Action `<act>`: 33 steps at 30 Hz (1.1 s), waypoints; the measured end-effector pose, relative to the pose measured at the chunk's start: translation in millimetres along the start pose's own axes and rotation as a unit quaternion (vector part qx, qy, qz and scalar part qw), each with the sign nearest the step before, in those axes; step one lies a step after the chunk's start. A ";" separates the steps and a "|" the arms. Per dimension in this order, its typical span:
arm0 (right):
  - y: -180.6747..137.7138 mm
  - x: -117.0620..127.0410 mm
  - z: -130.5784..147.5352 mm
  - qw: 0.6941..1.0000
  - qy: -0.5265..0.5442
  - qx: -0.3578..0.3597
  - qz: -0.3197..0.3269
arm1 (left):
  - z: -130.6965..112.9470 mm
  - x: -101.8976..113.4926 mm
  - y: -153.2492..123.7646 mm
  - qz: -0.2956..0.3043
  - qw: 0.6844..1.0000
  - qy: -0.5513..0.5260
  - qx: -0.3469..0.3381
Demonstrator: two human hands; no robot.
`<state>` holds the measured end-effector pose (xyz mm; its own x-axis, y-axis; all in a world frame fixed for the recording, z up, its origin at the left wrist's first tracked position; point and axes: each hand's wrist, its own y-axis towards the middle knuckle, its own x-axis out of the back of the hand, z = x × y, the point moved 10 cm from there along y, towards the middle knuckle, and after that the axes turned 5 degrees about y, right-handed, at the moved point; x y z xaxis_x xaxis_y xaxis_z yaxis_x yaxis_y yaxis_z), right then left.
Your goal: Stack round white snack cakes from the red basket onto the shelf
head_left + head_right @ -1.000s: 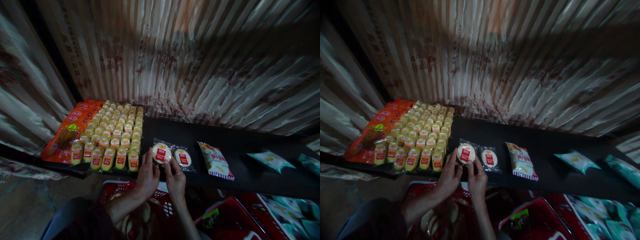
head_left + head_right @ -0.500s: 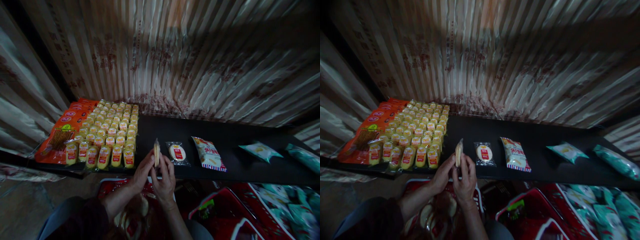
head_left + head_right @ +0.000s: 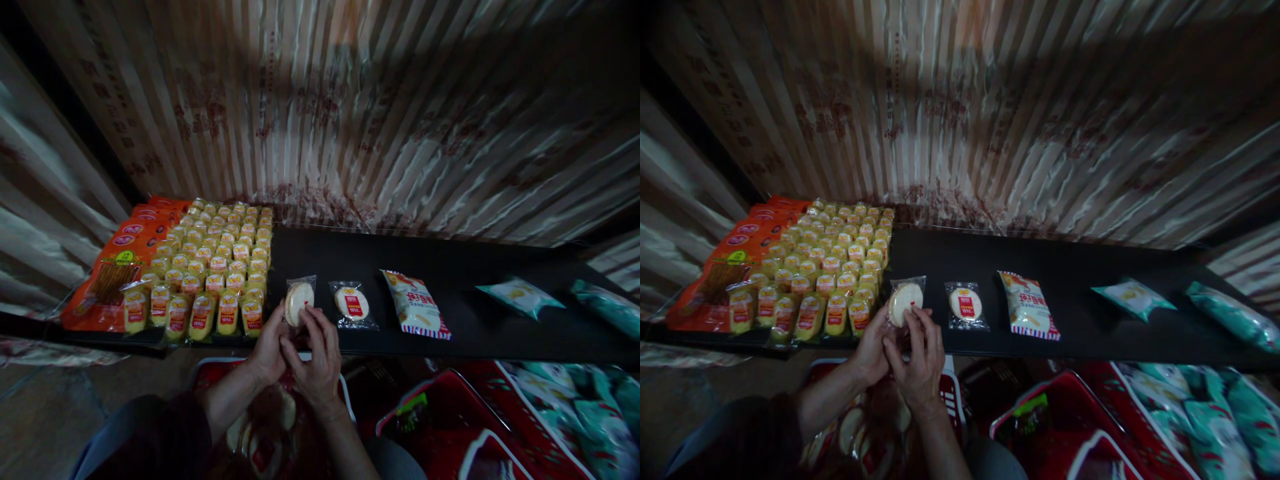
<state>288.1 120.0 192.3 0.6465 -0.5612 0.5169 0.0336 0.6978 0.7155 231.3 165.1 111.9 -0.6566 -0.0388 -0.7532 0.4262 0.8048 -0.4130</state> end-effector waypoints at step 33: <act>-12.4 -9.9 -84.6 0.952 0.123 -0.280 -0.031 | -28.5 10.7 -5.9 -0.087 0.949 0.252 -0.166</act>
<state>345.8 154.6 138.6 0.7869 -0.5358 0.3061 0.4335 0.8330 0.3437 204.0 176.8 120.9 -0.9491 0.0321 -0.3133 0.1190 0.9576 -0.2624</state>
